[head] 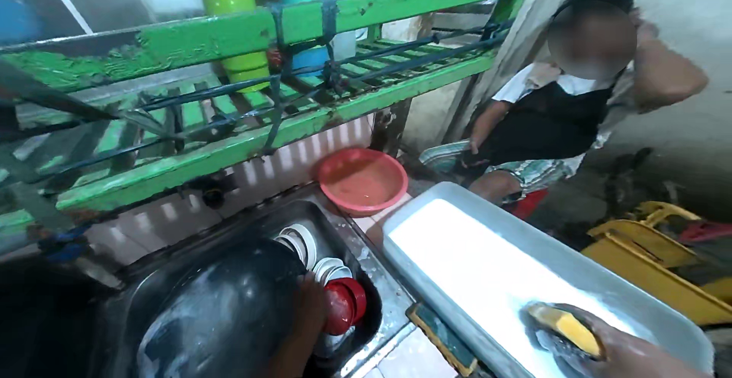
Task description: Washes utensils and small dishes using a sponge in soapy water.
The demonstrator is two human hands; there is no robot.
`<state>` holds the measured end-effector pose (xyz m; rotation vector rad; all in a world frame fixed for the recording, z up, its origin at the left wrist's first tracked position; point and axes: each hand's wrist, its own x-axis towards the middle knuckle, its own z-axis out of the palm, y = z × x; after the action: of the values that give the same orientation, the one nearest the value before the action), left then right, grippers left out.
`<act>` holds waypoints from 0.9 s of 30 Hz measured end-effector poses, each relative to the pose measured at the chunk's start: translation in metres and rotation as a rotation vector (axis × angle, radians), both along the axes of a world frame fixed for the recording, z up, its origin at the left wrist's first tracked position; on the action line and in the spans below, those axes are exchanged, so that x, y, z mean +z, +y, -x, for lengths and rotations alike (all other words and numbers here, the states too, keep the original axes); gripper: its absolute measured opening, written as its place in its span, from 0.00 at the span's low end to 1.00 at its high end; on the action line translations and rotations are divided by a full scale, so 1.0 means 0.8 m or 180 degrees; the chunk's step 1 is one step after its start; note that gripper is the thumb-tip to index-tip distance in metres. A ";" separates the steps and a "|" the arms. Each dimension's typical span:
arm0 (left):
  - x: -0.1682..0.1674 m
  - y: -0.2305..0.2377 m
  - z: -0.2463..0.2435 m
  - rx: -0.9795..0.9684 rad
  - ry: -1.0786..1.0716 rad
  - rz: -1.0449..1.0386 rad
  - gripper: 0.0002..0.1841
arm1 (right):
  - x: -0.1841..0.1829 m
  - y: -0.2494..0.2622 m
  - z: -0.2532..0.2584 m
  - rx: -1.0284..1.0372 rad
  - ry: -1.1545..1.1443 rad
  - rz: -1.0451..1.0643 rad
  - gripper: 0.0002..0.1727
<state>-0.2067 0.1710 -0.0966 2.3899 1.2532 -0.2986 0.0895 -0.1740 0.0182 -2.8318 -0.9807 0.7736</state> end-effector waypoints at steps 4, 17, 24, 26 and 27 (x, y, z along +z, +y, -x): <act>0.005 0.002 0.011 0.0168 -0.0447 0.0141 0.21 | 0.001 -0.001 -0.001 -0.0036 0.0047 -0.0045 0.41; 0.155 -0.044 -0.089 -0.0310 -0.3267 -0.0864 0.12 | 0.004 -0.002 -0.005 -0.0051 -0.0022 -0.0052 0.42; 0.179 -0.092 -0.210 -0.1663 -0.2036 -0.0594 0.19 | 0.025 0.004 0.013 -0.0100 -0.0047 0.0051 0.41; 0.176 -0.097 -0.225 -0.1815 -0.1460 -0.0271 0.19 | 0.019 0.004 0.009 -0.0064 -0.0062 0.0034 0.41; 0.174 -0.097 -0.229 -0.1828 -0.1239 -0.0064 0.19 | 0.017 0.004 0.008 -0.0053 -0.0050 0.0008 0.41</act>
<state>-0.0234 0.0933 0.0424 2.6149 0.3896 0.0216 0.0833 -0.1704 0.0320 -2.8488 -0.9574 0.7528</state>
